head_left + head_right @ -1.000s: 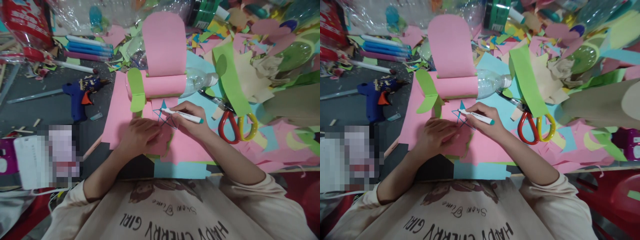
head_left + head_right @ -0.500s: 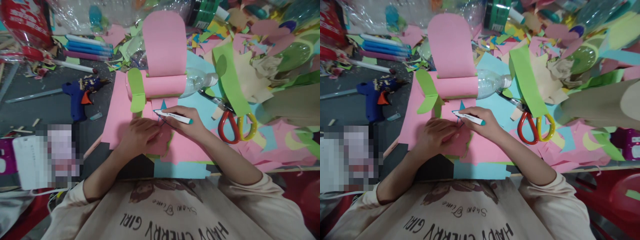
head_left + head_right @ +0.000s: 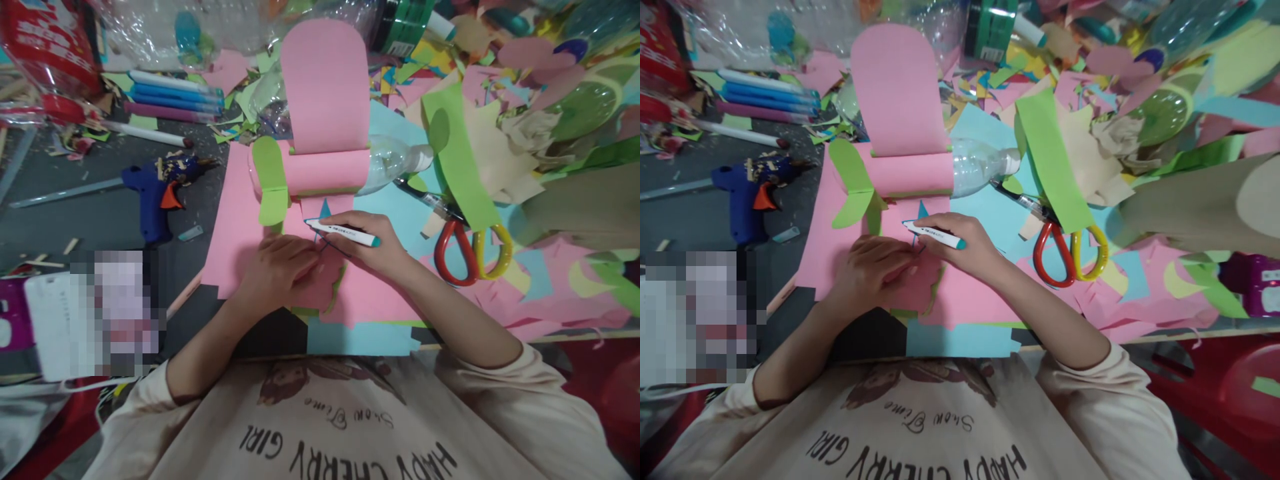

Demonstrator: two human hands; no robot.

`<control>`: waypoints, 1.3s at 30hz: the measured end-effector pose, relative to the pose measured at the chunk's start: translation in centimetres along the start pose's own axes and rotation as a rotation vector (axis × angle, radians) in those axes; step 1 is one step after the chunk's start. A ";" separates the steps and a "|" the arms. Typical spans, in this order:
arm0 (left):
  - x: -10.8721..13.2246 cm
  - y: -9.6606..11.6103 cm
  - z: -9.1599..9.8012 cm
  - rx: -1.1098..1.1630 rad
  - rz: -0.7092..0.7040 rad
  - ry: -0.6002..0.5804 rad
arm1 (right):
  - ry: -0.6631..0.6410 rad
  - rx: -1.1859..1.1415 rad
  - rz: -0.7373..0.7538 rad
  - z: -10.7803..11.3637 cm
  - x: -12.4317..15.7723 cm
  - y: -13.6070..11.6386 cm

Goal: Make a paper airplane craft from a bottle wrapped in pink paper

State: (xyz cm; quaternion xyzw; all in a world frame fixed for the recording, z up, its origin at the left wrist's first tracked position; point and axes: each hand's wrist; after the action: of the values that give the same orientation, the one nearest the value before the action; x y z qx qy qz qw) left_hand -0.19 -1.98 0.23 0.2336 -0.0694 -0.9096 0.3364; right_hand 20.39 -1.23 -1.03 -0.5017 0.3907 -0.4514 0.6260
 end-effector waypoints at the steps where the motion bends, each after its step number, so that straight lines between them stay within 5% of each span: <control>1: 0.0 0.0 0.0 0.002 -0.008 0.000 | -0.003 0.004 -0.007 0.0 0.0 0.0; 39: 0.1 0.0 -0.1 0.037 0.030 -0.023 | 0.044 -0.015 -0.026 0.1 0.0 -0.2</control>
State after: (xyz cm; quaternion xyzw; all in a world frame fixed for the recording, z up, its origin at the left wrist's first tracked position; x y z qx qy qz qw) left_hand -0.25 -2.04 0.12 0.2284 -0.0935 -0.9056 0.3450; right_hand 20.45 -1.27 -0.87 -0.5014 0.4010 -0.4677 0.6075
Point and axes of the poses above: each hand's wrist, its own x-axis away from the middle knuckle, its own z-axis out of the back of the hand, y = z × x, and after that the axes turned 6 degrees about -x, right-handed
